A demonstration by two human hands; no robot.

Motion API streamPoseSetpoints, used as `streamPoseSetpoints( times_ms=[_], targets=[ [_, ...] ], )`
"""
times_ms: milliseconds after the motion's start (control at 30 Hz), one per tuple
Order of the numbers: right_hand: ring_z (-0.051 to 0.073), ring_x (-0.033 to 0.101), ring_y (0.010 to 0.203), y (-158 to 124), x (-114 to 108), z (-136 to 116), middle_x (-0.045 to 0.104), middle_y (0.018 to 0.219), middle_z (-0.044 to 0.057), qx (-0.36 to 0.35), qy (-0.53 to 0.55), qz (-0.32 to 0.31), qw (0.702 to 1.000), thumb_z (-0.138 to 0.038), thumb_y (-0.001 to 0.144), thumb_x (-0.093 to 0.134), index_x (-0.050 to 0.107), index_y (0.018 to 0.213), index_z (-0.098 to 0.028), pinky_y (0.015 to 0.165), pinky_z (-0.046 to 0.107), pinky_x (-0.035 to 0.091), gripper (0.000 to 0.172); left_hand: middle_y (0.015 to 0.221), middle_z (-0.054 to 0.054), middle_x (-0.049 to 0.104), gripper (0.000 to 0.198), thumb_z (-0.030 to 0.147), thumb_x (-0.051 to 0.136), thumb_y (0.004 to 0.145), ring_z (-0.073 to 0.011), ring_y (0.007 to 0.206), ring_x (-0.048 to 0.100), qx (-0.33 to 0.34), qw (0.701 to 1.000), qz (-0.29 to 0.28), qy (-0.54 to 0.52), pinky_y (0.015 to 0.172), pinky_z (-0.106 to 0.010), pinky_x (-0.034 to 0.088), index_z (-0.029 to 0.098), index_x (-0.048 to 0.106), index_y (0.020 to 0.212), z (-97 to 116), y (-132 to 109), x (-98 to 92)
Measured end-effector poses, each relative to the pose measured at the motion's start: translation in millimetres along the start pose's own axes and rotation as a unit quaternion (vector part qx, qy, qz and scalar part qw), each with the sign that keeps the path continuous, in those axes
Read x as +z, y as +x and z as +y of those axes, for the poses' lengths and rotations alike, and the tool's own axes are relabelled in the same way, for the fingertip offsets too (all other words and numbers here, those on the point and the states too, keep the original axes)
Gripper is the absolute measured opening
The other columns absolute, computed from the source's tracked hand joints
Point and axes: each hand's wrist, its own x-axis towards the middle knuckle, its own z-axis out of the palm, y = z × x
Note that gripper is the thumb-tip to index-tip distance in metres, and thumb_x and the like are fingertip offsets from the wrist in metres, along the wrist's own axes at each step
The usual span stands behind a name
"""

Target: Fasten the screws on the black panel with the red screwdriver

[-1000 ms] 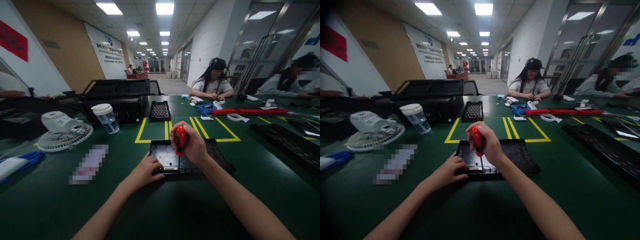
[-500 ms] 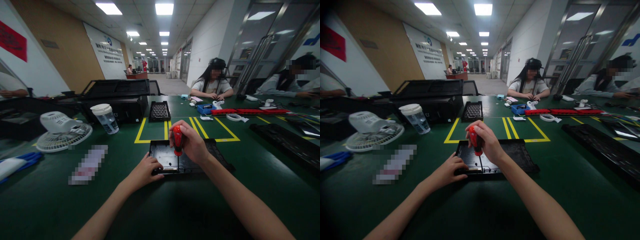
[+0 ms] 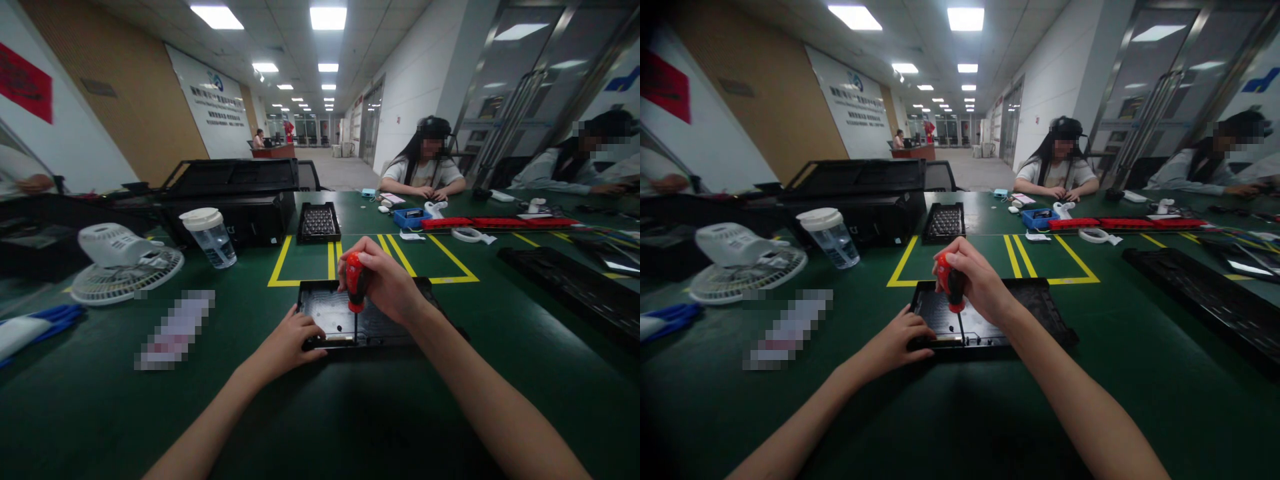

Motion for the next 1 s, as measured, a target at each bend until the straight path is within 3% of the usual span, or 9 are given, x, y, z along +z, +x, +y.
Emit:
streamPoseSetpoints(
  times_ms=[200, 500, 733, 1000],
  targets=[
    [0.011, 0.054, 0.057, -0.2, 0.0, -0.8, 0.059, 0.068, 0.000, -0.013, 0.006, 0.002, 1.000, -0.021, 0.081, 0.044, 0.044, 0.079, -0.018, 0.058, 0.026, 0.043, 0.004, 0.094, -0.002, 0.061, 0.024, 0.041, 0.057, 0.077, -0.0196, 0.096, 0.054, 0.001, 1.000, 0.002, 0.001, 0.105, -0.053, 0.015, 0.026, 0.062, 0.095, 0.0, 0.9, 1.0],
    [0.010, 0.052, 0.061, 0.8, 3.0, 0.5, 0.058, 0.070, -0.001, -0.056, 0.008, 0.062, 0.997, -0.019, 0.077, 0.051, 0.040, 0.074, -0.019, 0.060, 0.025, 0.044, 0.012, 0.094, -0.002, 0.060, 0.025, 0.041, 0.057, 0.077, -0.0194, 0.096, 0.054, -0.002, 1.000, 0.001, -0.003, 0.105, -0.053, 0.015, 0.026, 0.062, 0.096, -0.8, 0.0, 1.0],
    [0.010, 0.053, 0.063, 0.2, 1.4, 2.5, 0.056, 0.073, -0.002, -0.082, -0.054, 0.094, 0.991, -0.020, 0.074, 0.060, 0.042, 0.072, -0.019, 0.063, 0.026, 0.047, 0.018, 0.094, -0.001, 0.060, 0.024, 0.041, 0.057, 0.077, -0.0193, 0.096, 0.053, 0.001, 1.000, 0.003, -0.002, 0.105, -0.053, 0.014, 0.026, 0.062, 0.095, -2.1, -0.7, 2.5],
    [0.014, 0.062, 0.069, 0.9, -1.8, 5.1, 0.064, 0.083, 0.002, -0.054, -0.014, 0.010, 0.998, -0.024, 0.077, 0.055, 0.036, 0.083, -0.021, 0.072, 0.035, 0.048, 0.019, 0.092, -0.002, 0.061, 0.024, 0.040, 0.058, 0.077, -0.0196, 0.095, 0.054, -0.001, 1.000, -0.001, 0.005, 0.104, -0.053, 0.017, 0.026, 0.063, 0.096, 0.8, 0.9, 0.1]
  ],
)
